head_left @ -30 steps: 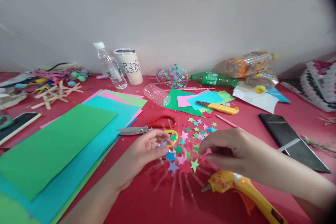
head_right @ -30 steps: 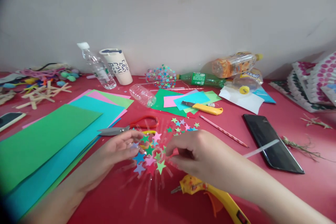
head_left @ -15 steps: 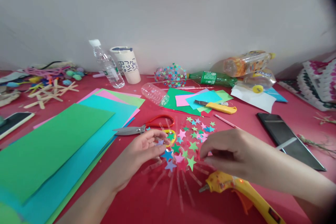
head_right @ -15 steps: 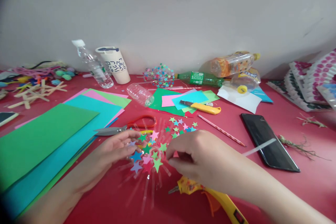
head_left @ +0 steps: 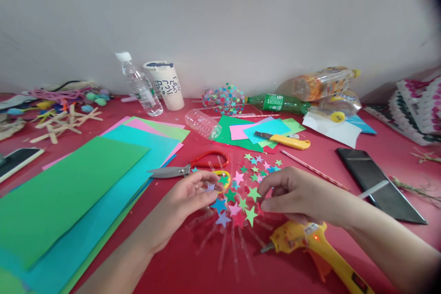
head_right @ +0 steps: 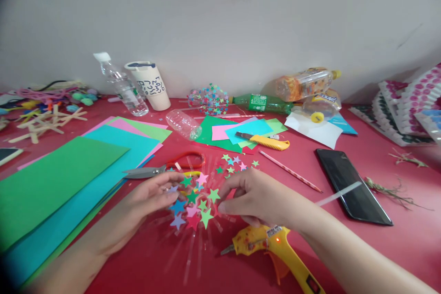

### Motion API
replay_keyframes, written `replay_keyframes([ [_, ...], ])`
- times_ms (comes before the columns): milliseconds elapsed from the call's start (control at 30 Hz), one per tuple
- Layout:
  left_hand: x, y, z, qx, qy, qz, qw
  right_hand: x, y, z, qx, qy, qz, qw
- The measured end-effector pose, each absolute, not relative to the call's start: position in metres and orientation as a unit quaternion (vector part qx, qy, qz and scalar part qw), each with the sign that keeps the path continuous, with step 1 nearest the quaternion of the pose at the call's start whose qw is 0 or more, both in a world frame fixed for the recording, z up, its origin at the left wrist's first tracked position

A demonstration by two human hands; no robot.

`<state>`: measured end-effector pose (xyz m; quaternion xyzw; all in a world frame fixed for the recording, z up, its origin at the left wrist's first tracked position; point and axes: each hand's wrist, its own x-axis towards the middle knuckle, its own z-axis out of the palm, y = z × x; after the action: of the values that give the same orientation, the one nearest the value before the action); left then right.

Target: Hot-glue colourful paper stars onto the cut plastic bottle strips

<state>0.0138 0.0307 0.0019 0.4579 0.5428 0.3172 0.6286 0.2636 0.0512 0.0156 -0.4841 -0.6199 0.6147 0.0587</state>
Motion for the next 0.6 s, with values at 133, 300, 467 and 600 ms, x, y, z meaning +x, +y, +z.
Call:
replay_keyframes([
  [133,0.015,0.031,0.003,0.456,0.542,0.317,0.631,0.26,0.051,0.007,-0.477,-0.628,0.612,0.06],
  [300,0.014,0.031,0.003,0.457,0.541,0.31,0.634,0.257,0.048,0.009,-0.474,-0.673,0.559,0.103],
  [467,0.014,0.031,0.002,0.462,0.555,0.295,0.626,0.258,0.041,0.022,-0.471,-0.745,0.453,0.132],
  [600,0.014,0.033,0.001,0.452,0.55,0.296,0.637,0.264,0.042,0.03,-0.465,-0.792,0.38,0.107],
])
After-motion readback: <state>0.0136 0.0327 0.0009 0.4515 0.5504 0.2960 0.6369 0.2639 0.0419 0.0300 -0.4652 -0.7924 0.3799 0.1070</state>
